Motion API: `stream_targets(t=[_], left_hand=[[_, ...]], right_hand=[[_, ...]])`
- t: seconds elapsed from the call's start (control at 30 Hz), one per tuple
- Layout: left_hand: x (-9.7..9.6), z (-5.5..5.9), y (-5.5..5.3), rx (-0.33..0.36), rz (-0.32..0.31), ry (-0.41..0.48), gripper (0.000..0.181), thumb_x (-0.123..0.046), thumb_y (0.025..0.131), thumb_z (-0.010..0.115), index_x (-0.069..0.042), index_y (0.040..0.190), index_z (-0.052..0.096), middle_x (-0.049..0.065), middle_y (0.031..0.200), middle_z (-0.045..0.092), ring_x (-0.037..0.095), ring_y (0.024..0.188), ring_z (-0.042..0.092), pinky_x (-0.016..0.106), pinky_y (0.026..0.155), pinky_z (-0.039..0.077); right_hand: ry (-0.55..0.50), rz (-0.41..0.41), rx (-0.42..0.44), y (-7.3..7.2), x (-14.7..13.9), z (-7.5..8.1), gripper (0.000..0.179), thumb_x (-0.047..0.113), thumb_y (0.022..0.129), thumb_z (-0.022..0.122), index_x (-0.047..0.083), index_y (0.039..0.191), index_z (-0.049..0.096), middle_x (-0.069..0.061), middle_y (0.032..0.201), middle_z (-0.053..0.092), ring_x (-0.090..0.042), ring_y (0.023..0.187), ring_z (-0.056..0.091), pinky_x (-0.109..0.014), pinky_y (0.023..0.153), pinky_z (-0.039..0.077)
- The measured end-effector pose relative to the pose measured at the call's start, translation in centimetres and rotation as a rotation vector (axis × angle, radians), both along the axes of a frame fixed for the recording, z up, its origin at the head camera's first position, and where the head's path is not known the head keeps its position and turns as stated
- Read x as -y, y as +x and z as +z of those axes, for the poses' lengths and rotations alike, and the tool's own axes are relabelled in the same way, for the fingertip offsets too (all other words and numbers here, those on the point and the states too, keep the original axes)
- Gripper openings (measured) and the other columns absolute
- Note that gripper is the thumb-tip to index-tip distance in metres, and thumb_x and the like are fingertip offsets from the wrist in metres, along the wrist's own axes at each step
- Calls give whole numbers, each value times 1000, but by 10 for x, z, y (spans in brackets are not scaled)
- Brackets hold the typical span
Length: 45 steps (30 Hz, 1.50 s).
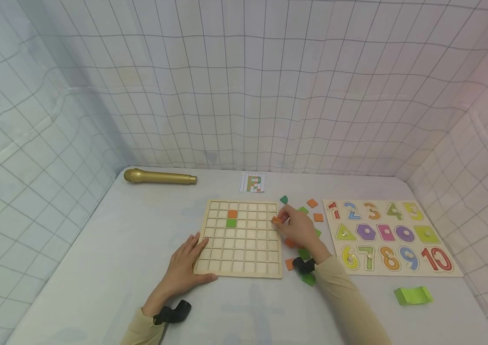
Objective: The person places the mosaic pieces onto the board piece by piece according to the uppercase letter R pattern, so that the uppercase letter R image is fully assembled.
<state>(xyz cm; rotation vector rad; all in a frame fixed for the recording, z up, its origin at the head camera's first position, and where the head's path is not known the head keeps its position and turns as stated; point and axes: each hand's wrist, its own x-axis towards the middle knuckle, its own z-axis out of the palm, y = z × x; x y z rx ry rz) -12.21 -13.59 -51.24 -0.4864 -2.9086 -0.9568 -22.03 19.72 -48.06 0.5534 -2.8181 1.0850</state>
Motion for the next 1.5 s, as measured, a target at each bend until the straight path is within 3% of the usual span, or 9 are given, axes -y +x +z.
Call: stream_targets(t=[0.27, 0.57, 0.87, 1.3, 1.5], left_hand=[[0, -1, 1, 33, 12, -2, 97, -50, 69, 79, -8, 146, 38, 17, 153, 23, 34, 141, 14, 58, 104, 19], [0, -1, -4, 21, 8, -18, 96, -49, 70, 79, -8, 146, 38, 16, 153, 23, 33, 141, 14, 57, 105, 19], [-1, 6, -9, -14, -20, -20, 94, -47, 70, 79, -4, 144, 40, 20, 151, 25, 36, 139, 16, 59, 103, 21], [0, 2, -5, 5, -15, -11, 94, -48, 71, 79, -6, 145, 39, 19, 152, 25, 35, 140, 15, 59, 103, 20], [2, -3, -1, -66, -23, 14, 93, -53, 72, 76, -4, 143, 40, 20, 150, 28, 35, 139, 18, 60, 100, 23]], right_hand=[[13, 70, -23, -3, 40, 3, 19, 26, 85, 73, 13, 90, 59, 6, 80, 62, -8, 64, 53, -28, 58, 44], [27, 181, -75, -5, 72, 9, 18, 22, 86, 73, 11, 91, 59, 3, 82, 63, -7, 61, 52, -25, 54, 43], [48, 202, -6, -10, 91, 11, 17, 24, 86, 72, 13, 91, 61, 4, 84, 64, -9, 67, 56, -27, 60, 46], [108, 198, 32, -8, 109, 7, 17, 29, 84, 74, 17, 82, 62, 8, 79, 64, -7, 67, 58, -27, 58, 47], [127, 175, 63, -6, 114, 6, 14, 25, 84, 74, 17, 80, 63, 6, 77, 64, -8, 64, 57, -28, 57, 46]])
